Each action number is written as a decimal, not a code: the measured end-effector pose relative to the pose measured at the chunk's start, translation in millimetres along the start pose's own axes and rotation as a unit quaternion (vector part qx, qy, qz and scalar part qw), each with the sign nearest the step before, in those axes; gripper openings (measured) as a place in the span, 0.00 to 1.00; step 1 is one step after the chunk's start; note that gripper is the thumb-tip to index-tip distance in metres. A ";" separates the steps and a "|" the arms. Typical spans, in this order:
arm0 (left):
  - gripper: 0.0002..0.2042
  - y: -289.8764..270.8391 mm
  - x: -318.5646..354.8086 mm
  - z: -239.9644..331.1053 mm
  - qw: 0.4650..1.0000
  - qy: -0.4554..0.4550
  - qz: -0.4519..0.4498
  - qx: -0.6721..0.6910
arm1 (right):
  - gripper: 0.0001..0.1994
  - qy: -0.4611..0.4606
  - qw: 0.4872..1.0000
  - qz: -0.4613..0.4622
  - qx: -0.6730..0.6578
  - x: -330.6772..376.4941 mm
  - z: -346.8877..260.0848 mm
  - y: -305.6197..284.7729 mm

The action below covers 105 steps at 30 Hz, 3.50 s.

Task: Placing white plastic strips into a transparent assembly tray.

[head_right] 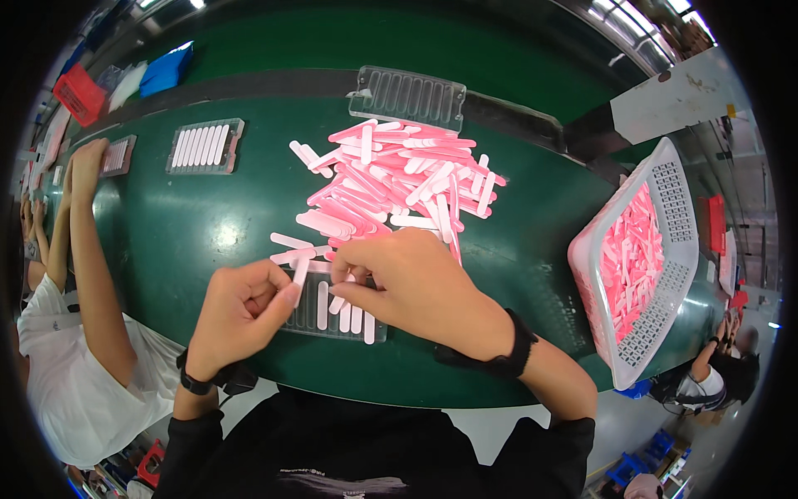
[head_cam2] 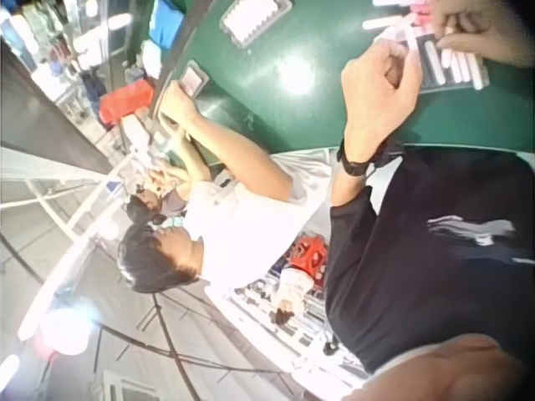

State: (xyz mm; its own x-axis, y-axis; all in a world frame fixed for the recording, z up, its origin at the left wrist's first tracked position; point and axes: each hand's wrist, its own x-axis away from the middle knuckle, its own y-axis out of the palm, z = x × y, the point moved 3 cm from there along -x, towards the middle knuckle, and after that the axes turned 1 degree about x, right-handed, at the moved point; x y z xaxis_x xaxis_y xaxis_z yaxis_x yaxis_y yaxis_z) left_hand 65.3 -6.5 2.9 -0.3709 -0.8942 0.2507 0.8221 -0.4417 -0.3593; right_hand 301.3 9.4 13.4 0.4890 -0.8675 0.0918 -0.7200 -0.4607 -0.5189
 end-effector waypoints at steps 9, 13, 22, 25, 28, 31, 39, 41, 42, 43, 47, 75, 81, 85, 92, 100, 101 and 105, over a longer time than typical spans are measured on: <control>0.13 11.5 17.0 6.2 0.956 0.163 0.133 -0.204 | 0.15 -0.175 0.965 0.045 0.191 16.4 -16.1 6.9; 0.10 6.2 22.1 -0.8 0.956 0.135 0.137 -0.222 | 0.22 -0.202 0.938 0.012 0.282 34.4 -22.8 16.8; 0.26 0.6 35.3 -1.9 0.881 0.278 0.010 -0.383 | 0.16 -0.252 0.910 -0.001 0.329 49.7 -31.9 18.1; 0.23 -0.3 37.0 -1.7 0.871 0.309 0.004 -0.383 | 0.14 -0.220 0.911 0.018 0.349 55.7 -24.2 8.0; 0.21 -3.2 35.1 1.5 0.868 0.307 -0.017 -0.391 | 0.15 -0.207 0.926 -0.011 0.316 59.4 -22.7 3.1; 0.17 -8.9 24.1 7.4 0.892 0.305 -0.015 -0.332 | 0.18 -0.186 0.920 0.011 0.346 63.4 -23.6 2.2; 0.11 -35.9 -29.3 9.9 0.942 0.208 0.079 -0.249 | 0.19 -0.098 0.947 0.035 0.305 69.3 -11.7 -5.9; 0.10 -41.6 -41.4 9.0 0.950 0.158 0.031 -0.267 | 0.16 -0.087 0.953 0.074 0.279 65.1 -10.0 -13.6; 0.08 -42.4 -45.6 8.4 0.956 0.155 0.020 -0.250 | 0.15 -0.082 0.962 0.116 0.233 63.5 -6.1 -17.5; 0.08 -44.6 -46.6 8.1 0.955 0.157 0.019 -0.250 | 0.14 -0.079 0.967 0.156 0.184 60.4 -1.6 -20.8; 0.08 -46.4 -49.9 0.9 0.966 0.135 -0.019 -0.220 | 0.14 -0.112 0.965 0.148 0.185 50.8 -0.2 -24.7; 0.08 -47.0 -42.0 -7.2 0.998 0.056 -0.006 -0.040 | 0.07 0.056 0.949 0.160 0.268 36.1 6.1 -32.6; 0.08 -44.1 -44.5 -4.9 0.996 0.081 0.000 -0.029 | 0.06 0.132 0.955 0.261 -0.055 34.5 8.4 -25.3; 0.08 -46.5 -41.9 -5.1 0.996 0.091 0.008 -0.020 | 0.07 0.119 0.940 0.282 -0.153 33.1 4.4 -21.5; 0.07 -45.8 -42.7 -5.8 0.997 0.073 -0.002 -0.021 | 0.08 0.111 0.940 0.294 -0.132 38.6 3.2 -20.1; 0.06 -56.0 -41.6 -11.9 0.996 0.076 0.011 0.043 | 0.04 0.064 0.960 0.256 -0.091 34.9 6.1 -13.4; 0.05 -63.0 -38.1 -8.7 0.997 0.041 -0.039 0.054 | 0.04 0.063 0.960 0.254 -0.096 33.5 5.1 -12.5; 0.03 -66.6 -30.4 0.1 0.976 0.023 -0.217 -0.018 | 0.03 0.020 0.994 0.103 -0.033 11.8 -14.2 -5.6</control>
State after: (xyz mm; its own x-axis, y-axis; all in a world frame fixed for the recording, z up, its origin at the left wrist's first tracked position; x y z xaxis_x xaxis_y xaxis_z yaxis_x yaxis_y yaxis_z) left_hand 22.0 50.2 19.2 -0.7010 -0.6235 0.3461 0.5675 -0.7817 -0.2587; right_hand 304.1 -0.9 29.4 0.3089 -0.9508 0.0246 -0.8343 -0.2833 -0.4729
